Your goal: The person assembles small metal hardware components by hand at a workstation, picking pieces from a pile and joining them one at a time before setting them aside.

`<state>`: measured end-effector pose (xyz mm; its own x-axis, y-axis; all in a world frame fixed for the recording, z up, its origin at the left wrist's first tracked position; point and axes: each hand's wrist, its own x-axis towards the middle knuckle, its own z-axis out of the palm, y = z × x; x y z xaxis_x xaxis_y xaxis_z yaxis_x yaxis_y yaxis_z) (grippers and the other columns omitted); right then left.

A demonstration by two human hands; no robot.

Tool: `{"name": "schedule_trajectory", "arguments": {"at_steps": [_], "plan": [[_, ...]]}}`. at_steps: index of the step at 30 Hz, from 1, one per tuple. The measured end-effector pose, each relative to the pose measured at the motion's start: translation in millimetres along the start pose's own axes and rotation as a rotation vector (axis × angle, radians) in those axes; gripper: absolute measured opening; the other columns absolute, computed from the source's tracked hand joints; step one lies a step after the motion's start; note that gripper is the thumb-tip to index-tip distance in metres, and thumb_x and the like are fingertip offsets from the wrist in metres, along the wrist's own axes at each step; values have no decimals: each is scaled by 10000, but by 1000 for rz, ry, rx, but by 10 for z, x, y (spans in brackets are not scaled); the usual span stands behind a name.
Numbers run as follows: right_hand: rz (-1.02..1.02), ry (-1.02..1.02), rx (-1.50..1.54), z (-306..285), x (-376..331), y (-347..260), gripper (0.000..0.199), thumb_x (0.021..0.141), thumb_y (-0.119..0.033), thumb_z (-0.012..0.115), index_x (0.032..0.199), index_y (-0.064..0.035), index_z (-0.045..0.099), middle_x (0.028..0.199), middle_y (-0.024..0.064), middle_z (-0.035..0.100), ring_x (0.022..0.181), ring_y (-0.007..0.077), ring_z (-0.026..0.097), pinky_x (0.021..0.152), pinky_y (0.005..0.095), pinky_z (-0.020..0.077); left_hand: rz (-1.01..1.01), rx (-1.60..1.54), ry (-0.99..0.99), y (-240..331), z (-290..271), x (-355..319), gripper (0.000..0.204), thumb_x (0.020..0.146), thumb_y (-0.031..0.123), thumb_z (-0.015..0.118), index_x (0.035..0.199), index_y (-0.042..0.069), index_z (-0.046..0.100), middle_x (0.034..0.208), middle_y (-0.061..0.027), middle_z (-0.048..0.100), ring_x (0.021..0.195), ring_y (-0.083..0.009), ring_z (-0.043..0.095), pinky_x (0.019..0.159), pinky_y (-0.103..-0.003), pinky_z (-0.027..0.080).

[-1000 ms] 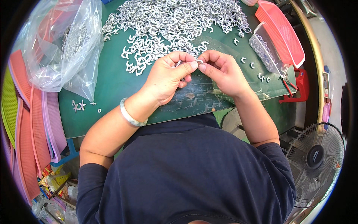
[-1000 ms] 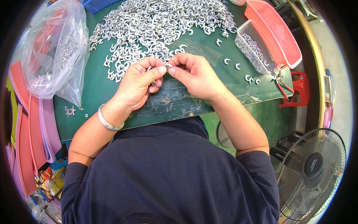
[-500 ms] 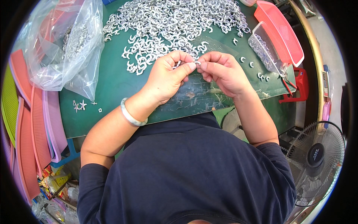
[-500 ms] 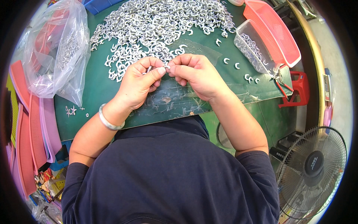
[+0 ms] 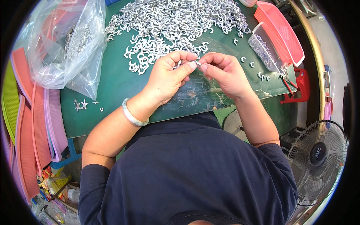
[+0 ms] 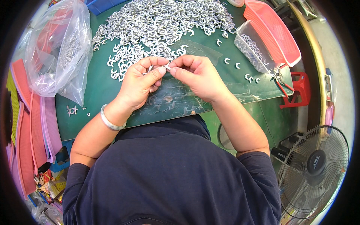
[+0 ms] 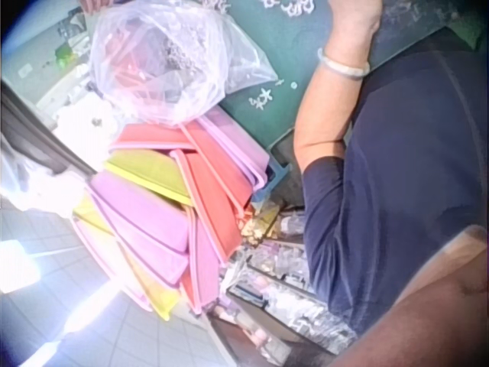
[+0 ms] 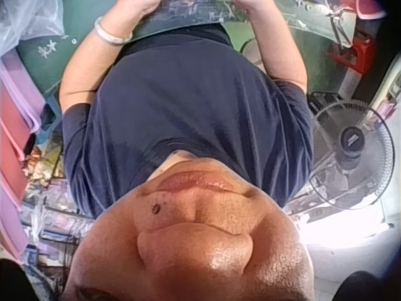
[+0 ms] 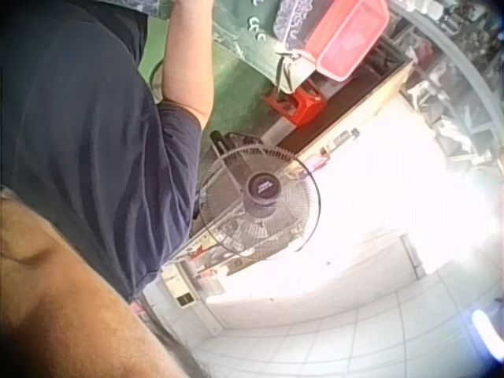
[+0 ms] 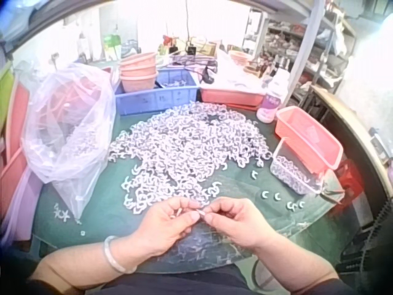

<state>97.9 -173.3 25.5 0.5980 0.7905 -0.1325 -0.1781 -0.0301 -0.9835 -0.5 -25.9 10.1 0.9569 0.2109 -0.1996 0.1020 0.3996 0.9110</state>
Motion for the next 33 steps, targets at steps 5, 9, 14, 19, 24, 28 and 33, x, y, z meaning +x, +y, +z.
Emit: {"name": "schedule_trajectory", "arguments": {"at_steps": [5,9,14,19,24,28,33], "plan": [[-270,13,-325,29,-1,66,49,838,1,573,878,18,596,825,-4,557,700,64,490,615,207,393,-110,-161,-51,9,-25,-30,149,886,137,572,992,36,592,722,24,533,577,-36,457,464,-152,334],[-462,8,-535,97,-2,51,65,794,8,612,857,3,600,767,39,551,662,109,523,585,236,420,-180,-237,-17,24,-30,-82,168,885,220,583,943,63,583,738,12,529,574,-58,473,459,-170,352],[-527,30,-624,157,16,-5,84,773,-4,641,848,-10,604,758,74,573,665,153,561,586,255,447,-225,-355,-1,203,-202,-206,121,859,122,590,950,51,554,723,-10,529,561,-65,482,427,-163,327],[-437,253,-796,-271,201,84,104,807,-31,586,905,-17,617,802,98,607,666,186,584,611,277,465,344,-51,232,1016,-680,-339,156,829,68,572,966,-6,555,707,-20,534,541,-51,470,406,-144,294],[-398,97,-1004,-270,213,11,106,761,-53,611,866,-40,623,775,97,566,718,264,574,651,338,465,653,612,767,1752,-1714,-245,238,860,164,566,1028,-4,577,800,-35,572,662,-76,510,553,-167,379],[-476,44,-1107,-199,258,108,144,746,-87,626,890,-73,619,840,83,561,829,281,566,711,364,464,413,1325,758,1755,-2131,-143,344,866,243,563,1136,31,571,1010,-115,613,893,-195,578,800,-285,437],[-492,-30,-1150,-166,300,87,141,748,-94,626,888,-81,611,846,78,550,839,277,560,715,366,461,504,1734,726,1605,-2015,-183,347,855,235,562,1151,55,575,1131,-164,588,1043,-289,559,906,-341,415]]}}
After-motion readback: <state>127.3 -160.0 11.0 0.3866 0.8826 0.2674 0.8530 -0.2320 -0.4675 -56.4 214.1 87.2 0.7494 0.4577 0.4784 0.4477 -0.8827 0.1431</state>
